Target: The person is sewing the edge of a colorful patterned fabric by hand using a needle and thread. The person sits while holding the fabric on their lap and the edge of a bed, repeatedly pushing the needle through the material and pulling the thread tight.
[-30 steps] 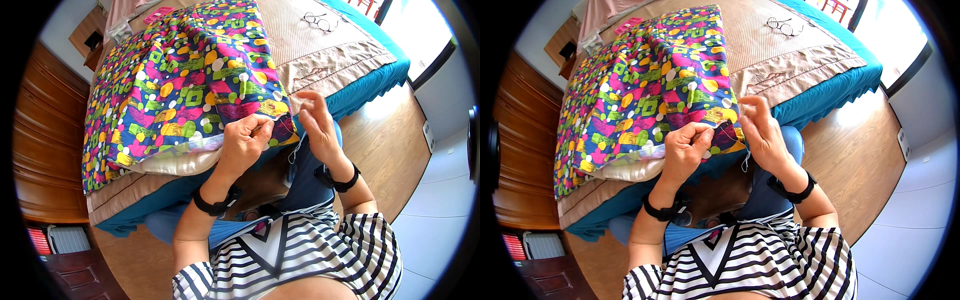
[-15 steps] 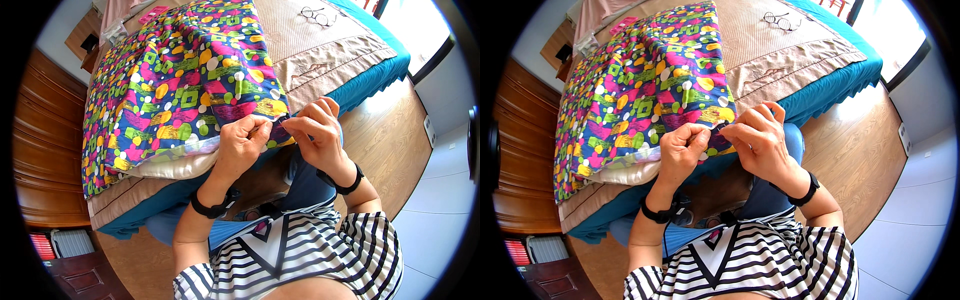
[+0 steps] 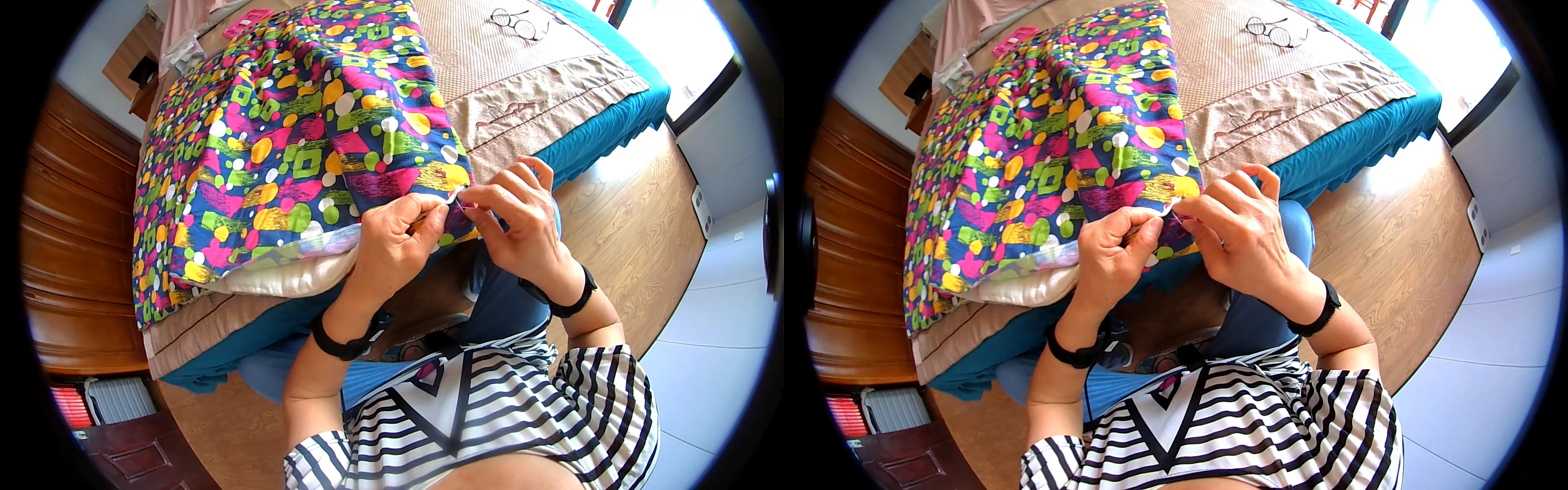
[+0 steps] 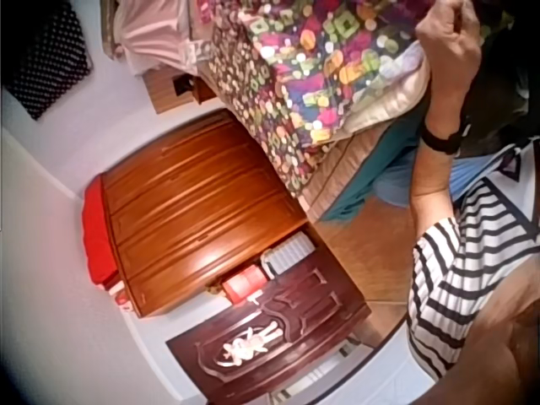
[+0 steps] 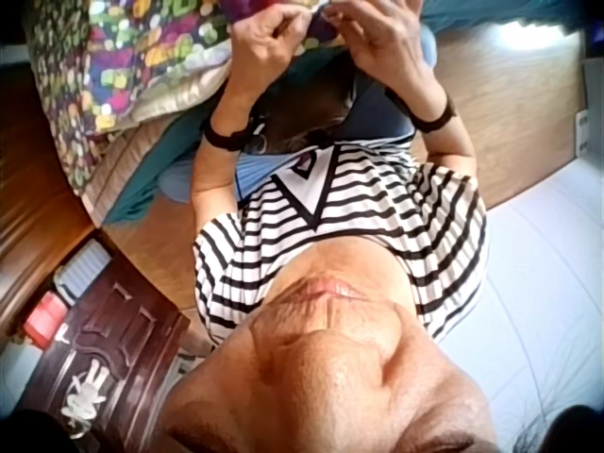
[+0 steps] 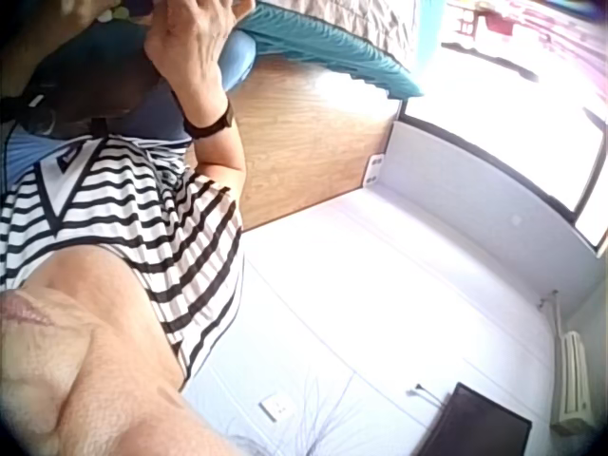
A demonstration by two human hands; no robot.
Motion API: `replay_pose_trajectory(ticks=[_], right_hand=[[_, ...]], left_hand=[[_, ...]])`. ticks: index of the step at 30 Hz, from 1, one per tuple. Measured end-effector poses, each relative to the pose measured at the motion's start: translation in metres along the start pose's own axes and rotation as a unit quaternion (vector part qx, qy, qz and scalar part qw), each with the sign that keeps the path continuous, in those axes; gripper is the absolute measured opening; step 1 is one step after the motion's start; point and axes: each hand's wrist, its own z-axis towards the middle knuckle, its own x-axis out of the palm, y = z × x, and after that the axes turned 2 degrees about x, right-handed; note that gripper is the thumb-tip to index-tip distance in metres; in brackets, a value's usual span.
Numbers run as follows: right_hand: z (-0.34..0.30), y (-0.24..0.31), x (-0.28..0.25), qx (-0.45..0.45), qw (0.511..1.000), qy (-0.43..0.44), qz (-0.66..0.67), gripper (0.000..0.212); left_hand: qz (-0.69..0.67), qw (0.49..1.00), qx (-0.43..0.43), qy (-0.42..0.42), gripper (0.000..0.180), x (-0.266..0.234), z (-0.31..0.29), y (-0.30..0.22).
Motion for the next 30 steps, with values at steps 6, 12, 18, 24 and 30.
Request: replay_pose_trajectory(ticks=[6,12,18,24,30], right_hand=[[0.003,0.005,-0.009,0.003,0.997,0.072,-0.006,0.028],[-0.004,0.005,-0.007,0.01,0.999,0.049,0.005,0.024],[-0.009,0.012,0.003,0.006,0.999,-0.023,0.034,0.017],[-0.012,0.012,0.011,0.032,0.995,-0.047,0.088,0.017],[-0.008,0.01,0.011,0.042,0.99,-0.03,0.13,0.02]], left_hand=[[0.13,0.977,0.167,-0.003,0.008,0.003,0.0,0.005],[0.188,0.955,0.228,-0.039,0.014,0.006,-0.005,0.005],[0.224,0.925,0.3,-0.063,0.021,0.009,-0.012,0.005],[0.22,0.916,0.331,-0.046,0.021,0.009,-0.012,0.009],[0.214,0.922,0.319,-0.043,0.02,0.009,-0.014,0.008]])
